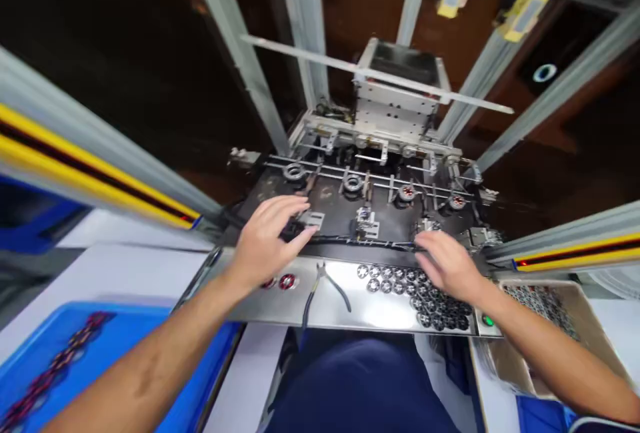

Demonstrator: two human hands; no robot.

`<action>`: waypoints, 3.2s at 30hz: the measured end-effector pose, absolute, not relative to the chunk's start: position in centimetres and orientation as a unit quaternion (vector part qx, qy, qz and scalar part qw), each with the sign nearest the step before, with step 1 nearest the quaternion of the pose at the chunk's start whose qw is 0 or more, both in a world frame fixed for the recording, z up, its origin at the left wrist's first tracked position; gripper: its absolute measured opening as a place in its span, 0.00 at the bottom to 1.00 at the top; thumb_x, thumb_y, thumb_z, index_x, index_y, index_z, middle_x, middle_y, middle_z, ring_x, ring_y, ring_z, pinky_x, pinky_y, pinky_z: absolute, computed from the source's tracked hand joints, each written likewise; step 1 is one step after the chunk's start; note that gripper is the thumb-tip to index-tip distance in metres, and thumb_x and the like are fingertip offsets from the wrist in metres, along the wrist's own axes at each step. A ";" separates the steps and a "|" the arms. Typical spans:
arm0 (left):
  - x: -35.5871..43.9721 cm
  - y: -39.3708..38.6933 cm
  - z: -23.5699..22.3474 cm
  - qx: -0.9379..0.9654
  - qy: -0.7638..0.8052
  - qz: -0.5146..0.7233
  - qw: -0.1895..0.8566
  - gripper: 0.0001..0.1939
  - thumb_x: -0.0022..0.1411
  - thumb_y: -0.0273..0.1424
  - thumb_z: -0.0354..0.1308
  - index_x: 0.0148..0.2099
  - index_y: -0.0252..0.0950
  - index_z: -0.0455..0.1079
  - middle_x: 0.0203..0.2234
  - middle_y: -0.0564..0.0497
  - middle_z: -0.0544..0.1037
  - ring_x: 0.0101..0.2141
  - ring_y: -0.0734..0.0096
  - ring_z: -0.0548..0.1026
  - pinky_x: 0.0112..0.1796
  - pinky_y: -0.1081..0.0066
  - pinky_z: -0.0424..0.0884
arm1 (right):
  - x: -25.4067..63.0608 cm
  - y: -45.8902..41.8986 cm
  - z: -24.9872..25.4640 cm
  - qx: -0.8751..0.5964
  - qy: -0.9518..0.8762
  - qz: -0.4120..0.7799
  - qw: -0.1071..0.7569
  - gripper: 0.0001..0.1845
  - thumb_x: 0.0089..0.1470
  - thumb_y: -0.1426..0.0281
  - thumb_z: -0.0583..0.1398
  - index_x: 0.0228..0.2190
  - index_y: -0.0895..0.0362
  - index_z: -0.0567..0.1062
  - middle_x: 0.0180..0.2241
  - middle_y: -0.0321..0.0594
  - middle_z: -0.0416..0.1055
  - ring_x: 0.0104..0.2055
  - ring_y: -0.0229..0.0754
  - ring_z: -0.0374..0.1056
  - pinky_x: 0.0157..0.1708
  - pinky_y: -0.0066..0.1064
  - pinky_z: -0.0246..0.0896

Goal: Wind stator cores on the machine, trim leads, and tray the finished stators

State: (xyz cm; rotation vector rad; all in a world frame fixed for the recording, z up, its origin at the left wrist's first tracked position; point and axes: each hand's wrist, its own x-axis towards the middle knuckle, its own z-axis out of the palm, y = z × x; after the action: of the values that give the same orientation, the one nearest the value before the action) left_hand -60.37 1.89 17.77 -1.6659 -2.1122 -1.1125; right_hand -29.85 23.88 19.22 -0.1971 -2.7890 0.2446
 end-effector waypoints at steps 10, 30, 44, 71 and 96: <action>-58.4 29.2 15.8 -0.797 -0.587 -0.130 -0.052 0.19 0.54 0.27 0.67 0.50 0.39 0.76 0.59 0.40 0.71 0.63 0.44 0.61 0.58 0.44 0.62 | -25.8 44.2 18.8 -0.300 -0.954 -0.013 0.001 0.20 0.49 0.81 0.65 0.46 0.61 0.75 0.47 0.51 0.73 0.50 0.51 0.69 0.53 0.40 0.64; -58.9 33.2 9.2 -0.789 -0.587 -0.093 -0.156 0.14 0.62 0.37 0.60 0.48 0.39 0.75 0.60 0.41 0.69 0.61 0.46 0.63 0.57 0.46 0.62 | -28.0 47.9 13.1 -0.303 -0.947 0.055 -0.089 0.12 0.59 0.66 0.64 0.44 0.58 0.76 0.57 0.46 0.66 0.61 0.53 0.60 0.58 0.51 0.59; -57.5 32.6 11.9 -0.783 -0.581 -0.169 -0.144 0.09 0.63 0.35 0.58 0.37 0.37 0.78 0.52 0.39 0.76 0.56 0.47 0.71 0.56 0.44 0.66 | -28.0 48.5 12.8 -0.314 -0.941 0.055 -0.111 0.14 0.61 0.65 0.63 0.47 0.57 0.74 0.57 0.45 0.67 0.60 0.53 0.62 0.57 0.52 0.62; -48.2 14.4 23.1 -0.604 -0.448 -0.657 -0.059 0.31 0.51 0.12 0.63 0.50 0.44 0.58 0.48 0.45 0.81 0.49 0.60 0.80 0.48 0.54 0.78 | -28.6 50.7 13.0 -0.325 -0.931 0.114 -0.117 0.13 0.63 0.63 0.61 0.45 0.58 0.75 0.52 0.45 0.72 0.53 0.48 0.69 0.53 0.48 0.66; -49.6 5.2 26.1 -0.625 -0.424 -0.639 0.142 0.45 0.44 0.05 0.63 0.60 0.40 0.61 0.56 0.45 0.77 0.51 0.65 0.78 0.54 0.62 0.72 | -31.6 36.6 20.3 -0.219 -0.759 0.577 0.209 0.26 0.52 0.49 0.64 0.43 0.56 0.79 0.54 0.49 0.73 0.54 0.53 0.72 0.50 0.45 0.70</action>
State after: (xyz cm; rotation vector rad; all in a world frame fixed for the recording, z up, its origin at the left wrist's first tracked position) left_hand -49.55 5.18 26.10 -1.8046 -1.2251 -1.8456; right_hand -31.60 36.57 20.30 -0.6090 -2.1106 1.6063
